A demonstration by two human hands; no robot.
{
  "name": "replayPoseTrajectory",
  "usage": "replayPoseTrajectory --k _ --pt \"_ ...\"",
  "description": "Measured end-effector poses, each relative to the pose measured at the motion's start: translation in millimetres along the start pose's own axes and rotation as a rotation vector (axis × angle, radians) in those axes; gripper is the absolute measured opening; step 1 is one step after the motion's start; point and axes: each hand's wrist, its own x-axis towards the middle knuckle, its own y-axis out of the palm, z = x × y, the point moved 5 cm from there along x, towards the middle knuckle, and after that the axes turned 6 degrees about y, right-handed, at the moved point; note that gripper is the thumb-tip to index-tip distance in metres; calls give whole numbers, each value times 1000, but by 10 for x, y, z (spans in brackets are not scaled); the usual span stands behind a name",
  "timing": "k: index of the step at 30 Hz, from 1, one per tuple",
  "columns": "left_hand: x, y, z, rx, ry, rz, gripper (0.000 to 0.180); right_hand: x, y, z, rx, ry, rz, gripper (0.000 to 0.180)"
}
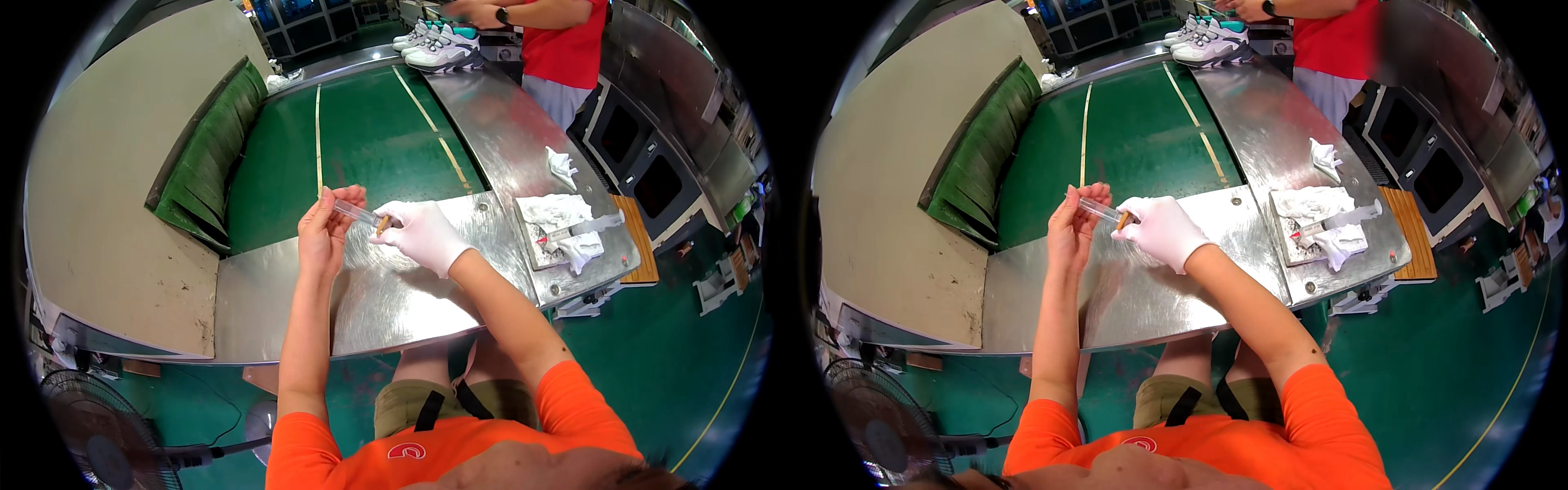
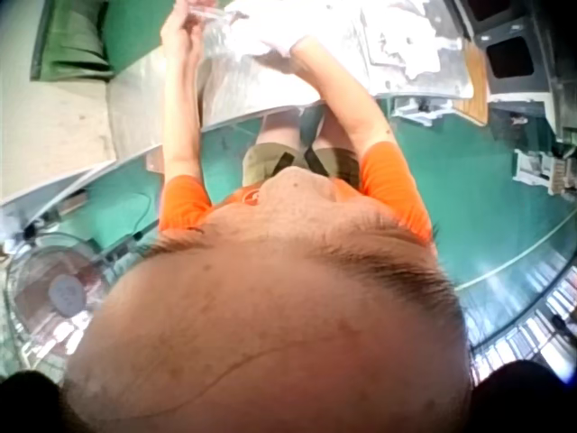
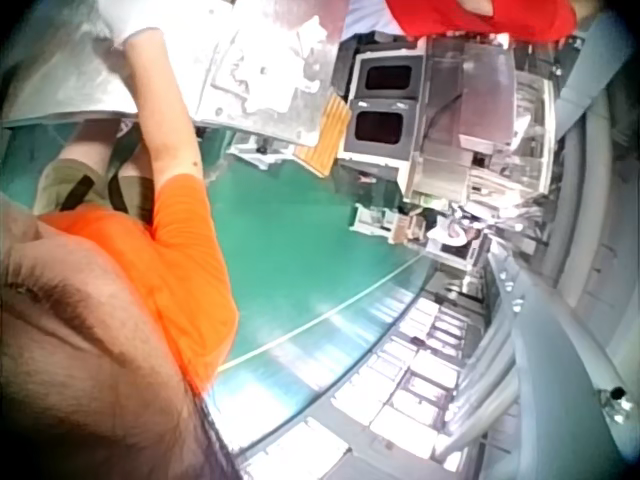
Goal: The person prepares a syringe by attaching a needle and drawing liquid from a small container. They then inject the liquid into a white sneaker placed on a metal table. The process involves repeated handling of the syringe and wiping the shoe with a cloth.
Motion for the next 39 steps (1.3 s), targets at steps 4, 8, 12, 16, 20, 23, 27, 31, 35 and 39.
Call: replayPoseTrajectory --k 4,8,12,16,20,23,27,31,35,39 --pt "-53 3 -89 -47 35 43 32 -57 0 147 363 285 251 23" --pt "-120 95 -167 -135 39 104 30 -111 30 58 719 395 499 23" --pt "-142 149 -210 -193 73 96 31 -84 158 -57 868 359 598 30" --pt "-91 24 -228 -8 119 -113 31 64 151 -58 405 211 182 55" --pt "-53 -74 -217 37 132 -198 32 -40 156 63 -371 -475 -258 57" --pt "-79 -13 -135 94 91 -141 35 -26 240 47 -598 -436 -229 37" --pt "-86 3 -113 168 75 -17 37 33 136 -54 -294 -394 -126 27" --pt "-71 -1 -153 147 85 90 36 32 100 -15 130 -217 53 27" --pt "-119 89 -169 73 59 140 33 -154 -93 117 405 174 359 24" --pt "-170 147 -239 12 96 174 29 -177 -58 63 755 257 603 23"
